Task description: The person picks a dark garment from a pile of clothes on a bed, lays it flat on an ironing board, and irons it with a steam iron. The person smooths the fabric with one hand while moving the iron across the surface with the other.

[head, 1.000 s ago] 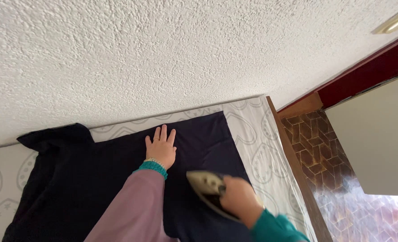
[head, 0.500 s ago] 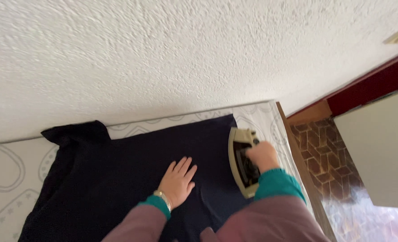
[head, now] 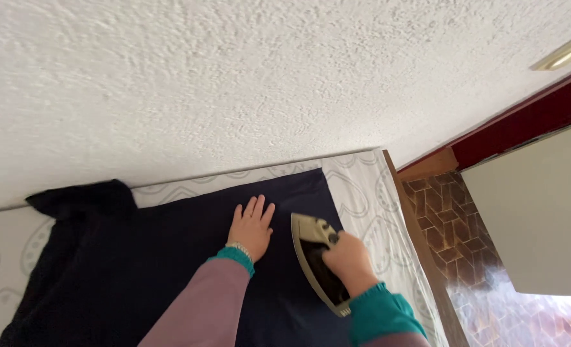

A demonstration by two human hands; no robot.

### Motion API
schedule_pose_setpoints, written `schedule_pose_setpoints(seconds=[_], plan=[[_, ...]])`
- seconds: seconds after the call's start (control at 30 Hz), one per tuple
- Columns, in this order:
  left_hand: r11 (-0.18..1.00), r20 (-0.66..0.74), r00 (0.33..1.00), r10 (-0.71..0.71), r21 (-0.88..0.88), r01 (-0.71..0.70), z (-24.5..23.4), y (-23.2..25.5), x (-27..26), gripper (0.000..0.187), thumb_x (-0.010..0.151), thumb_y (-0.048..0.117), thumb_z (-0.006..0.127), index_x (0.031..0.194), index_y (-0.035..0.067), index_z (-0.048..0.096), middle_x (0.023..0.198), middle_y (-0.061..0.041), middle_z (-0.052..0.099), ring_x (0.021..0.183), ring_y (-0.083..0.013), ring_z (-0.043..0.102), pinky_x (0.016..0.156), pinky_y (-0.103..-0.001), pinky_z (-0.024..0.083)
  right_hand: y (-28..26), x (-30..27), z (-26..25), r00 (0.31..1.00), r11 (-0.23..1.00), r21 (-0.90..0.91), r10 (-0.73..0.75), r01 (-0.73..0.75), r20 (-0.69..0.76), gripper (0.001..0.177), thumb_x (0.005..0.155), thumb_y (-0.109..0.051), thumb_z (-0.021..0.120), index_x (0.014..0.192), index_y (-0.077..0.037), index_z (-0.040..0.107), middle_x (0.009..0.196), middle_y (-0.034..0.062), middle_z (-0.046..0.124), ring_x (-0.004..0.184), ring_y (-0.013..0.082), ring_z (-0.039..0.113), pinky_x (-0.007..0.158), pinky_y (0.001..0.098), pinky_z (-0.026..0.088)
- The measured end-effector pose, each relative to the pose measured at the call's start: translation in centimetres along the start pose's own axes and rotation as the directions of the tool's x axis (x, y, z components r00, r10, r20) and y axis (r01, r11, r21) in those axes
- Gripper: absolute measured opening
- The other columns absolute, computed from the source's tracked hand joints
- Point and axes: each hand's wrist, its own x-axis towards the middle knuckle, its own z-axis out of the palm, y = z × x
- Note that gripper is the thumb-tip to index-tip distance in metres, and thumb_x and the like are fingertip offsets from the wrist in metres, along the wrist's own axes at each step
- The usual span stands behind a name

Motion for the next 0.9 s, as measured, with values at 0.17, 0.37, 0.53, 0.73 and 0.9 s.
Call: schedule_pose_setpoints(seconds=[0.17, 0.37, 0.53, 0.73, 0.9], plan=[[0.998, 0.283, 0.957, -0.062, -0.002, 0.065, -2.6, 0.4, 4.8, 0.06, 0.109, 0.03, 0.04, 0.165, 0.022, 0.019, 0.173, -0.013, 0.007, 0.158, -0.033, 0.011, 0.12, -0.056, 0.019, 1.3, 1.2, -0.2, 0.979, 0.956, 0.25, -0.111, 0.152, -0.172, 0.075, 0.078, -0.063, 0.075, 0.122, -0.005, 0.057, 0.113, 0.0313, 0.071, 0.115, 0.0504, 0.066, 0.097, 0.0574, 0.053], [0.999, -0.159, 0.987, -0.028, -0.022, 0.025, 1.8, -0.1, 11.3, 0.051, 0.096, 0.014, 0.049, 0.147, 0.011, 0.047, 0.129, -0.014, 0.06, 0.118, -0.0348, 0.056, 0.093, -0.05, 0.048, 5.2, 0.1, 1.9, 0.925, 0.914, 0.149, -0.362, 0.376, -0.118, 0.039, 0.093, -0.051, 0.061, 0.108, -0.016, 0.052, 0.086, 0.0154, 0.073, 0.087, 0.0447, 0.067, 0.075, 0.0537, 0.044], [0.99, -0.154, 0.983, -0.1, -0.111, 0.083, 3.6, -0.2, 15.5, 0.019, 0.095, 0.01, 0.049, 0.106, 0.016, 0.064, 0.108, -0.009, 0.062, 0.105, -0.0317, 0.058, 0.086, -0.045, 0.05, 3.6, 0.0, 2.6, 0.9, 0.883, 0.18, -0.417, 0.434, -0.125, 0.037, 0.096, -0.048, 0.059, 0.107, -0.014, 0.047, 0.077, 0.0141, 0.07, 0.077, 0.0423, 0.068, 0.067, 0.0522, 0.045], [0.975, -0.285, 0.948, -0.143, -0.208, 0.084, 4.8, -0.6, 16.6, 0.007, 0.089, 0.009, 0.058, 0.091, 0.015, 0.061, 0.097, -0.009, 0.06, 0.095, -0.0346, 0.057, 0.071, -0.05, 0.049, 0.4, 2.7, 1.1, 0.894, 0.887, 0.171, -0.39, 0.429, -0.222, 0.038, 0.098, -0.047, 0.055, 0.106, -0.01, 0.045, 0.073, 0.0225, 0.068, 0.073, 0.0531, 0.064, 0.063, 0.0615, 0.042], [0.975, -0.307, 0.943, -0.131, -0.213, 0.066, 2.8, -0.8, 14.7, 0.018, 0.087, 0.025, 0.075, 0.098, 0.018, 0.063, 0.104, -0.005, 0.065, 0.109, -0.0332, 0.06, 0.075, -0.05, 0.053, -1.2, 7.6, -0.1, 0.915, 0.901, 0.225, -0.312, 0.37, -0.256, 0.047, 0.097, -0.047, 0.053, 0.118, -0.006, 0.048, 0.082, 0.0234, 0.07, 0.077, 0.049, 0.069, 0.068, 0.0592, 0.05]])
